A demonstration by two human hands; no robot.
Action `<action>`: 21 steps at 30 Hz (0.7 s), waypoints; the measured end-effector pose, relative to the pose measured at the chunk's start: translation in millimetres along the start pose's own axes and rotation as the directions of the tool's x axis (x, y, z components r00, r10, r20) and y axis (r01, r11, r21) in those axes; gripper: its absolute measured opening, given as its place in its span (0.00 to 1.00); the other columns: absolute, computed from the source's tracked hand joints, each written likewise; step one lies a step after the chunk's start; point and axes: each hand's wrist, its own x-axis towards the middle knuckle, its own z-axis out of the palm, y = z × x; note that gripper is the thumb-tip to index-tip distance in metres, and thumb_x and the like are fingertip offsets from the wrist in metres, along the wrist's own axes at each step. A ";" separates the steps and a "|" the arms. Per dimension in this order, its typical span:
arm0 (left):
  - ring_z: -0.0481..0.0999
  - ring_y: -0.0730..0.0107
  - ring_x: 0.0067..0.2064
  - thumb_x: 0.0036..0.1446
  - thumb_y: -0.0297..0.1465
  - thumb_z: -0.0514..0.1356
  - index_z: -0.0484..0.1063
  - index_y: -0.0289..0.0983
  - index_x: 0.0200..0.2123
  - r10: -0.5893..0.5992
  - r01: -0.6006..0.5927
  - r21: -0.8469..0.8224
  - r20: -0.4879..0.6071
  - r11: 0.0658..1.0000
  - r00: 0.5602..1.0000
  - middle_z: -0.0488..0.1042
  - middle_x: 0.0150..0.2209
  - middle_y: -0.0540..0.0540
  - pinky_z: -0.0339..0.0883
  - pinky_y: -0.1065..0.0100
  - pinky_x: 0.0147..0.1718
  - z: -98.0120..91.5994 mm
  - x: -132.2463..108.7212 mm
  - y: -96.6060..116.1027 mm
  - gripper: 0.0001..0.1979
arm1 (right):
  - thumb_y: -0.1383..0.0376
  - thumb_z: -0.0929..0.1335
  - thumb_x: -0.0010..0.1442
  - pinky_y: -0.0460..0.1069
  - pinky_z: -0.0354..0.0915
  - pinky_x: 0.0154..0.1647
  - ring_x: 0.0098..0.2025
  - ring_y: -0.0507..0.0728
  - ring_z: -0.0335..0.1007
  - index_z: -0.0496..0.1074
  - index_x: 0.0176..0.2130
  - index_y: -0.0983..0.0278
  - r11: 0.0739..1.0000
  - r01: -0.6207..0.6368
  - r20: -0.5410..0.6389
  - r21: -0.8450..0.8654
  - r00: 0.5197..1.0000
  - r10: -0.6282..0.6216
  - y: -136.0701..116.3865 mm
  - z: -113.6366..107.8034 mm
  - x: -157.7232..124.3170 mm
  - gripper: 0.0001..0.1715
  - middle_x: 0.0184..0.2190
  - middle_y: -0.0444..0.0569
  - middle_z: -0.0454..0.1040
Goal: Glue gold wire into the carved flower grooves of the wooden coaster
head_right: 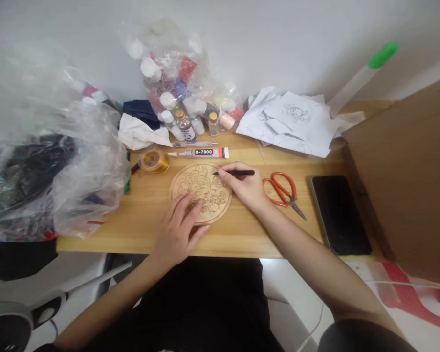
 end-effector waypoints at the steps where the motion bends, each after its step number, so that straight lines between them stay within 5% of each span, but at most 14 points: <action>1: 0.62 0.48 0.60 0.59 0.35 0.57 0.64 0.31 0.53 -0.005 0.005 -0.002 -0.018 1.000 1.000 0.65 0.56 0.32 0.63 0.48 0.54 2.0 0.0 0.1 0.21 | 0.62 0.73 0.49 0.46 0.68 0.29 0.27 0.50 0.70 0.76 0.27 0.63 1.000 -0.013 -0.007 0.009 1.000 0.013 -0.1 -0.1 -0.2 0.06 0.24 0.44 0.76; 21: 0.63 0.49 0.57 0.59 0.33 0.57 0.68 0.31 0.50 -0.009 0.011 0.035 -0.061 0.999 0.998 0.66 0.53 0.33 0.64 0.50 0.52 7.1 2.0 0.1 0.17 | 0.60 0.74 0.47 0.47 0.66 0.27 0.24 0.50 0.68 0.76 0.26 0.63 0.995 -0.086 -0.013 0.053 0.996 0.087 -0.2 -0.8 1.5 0.08 0.22 0.43 0.75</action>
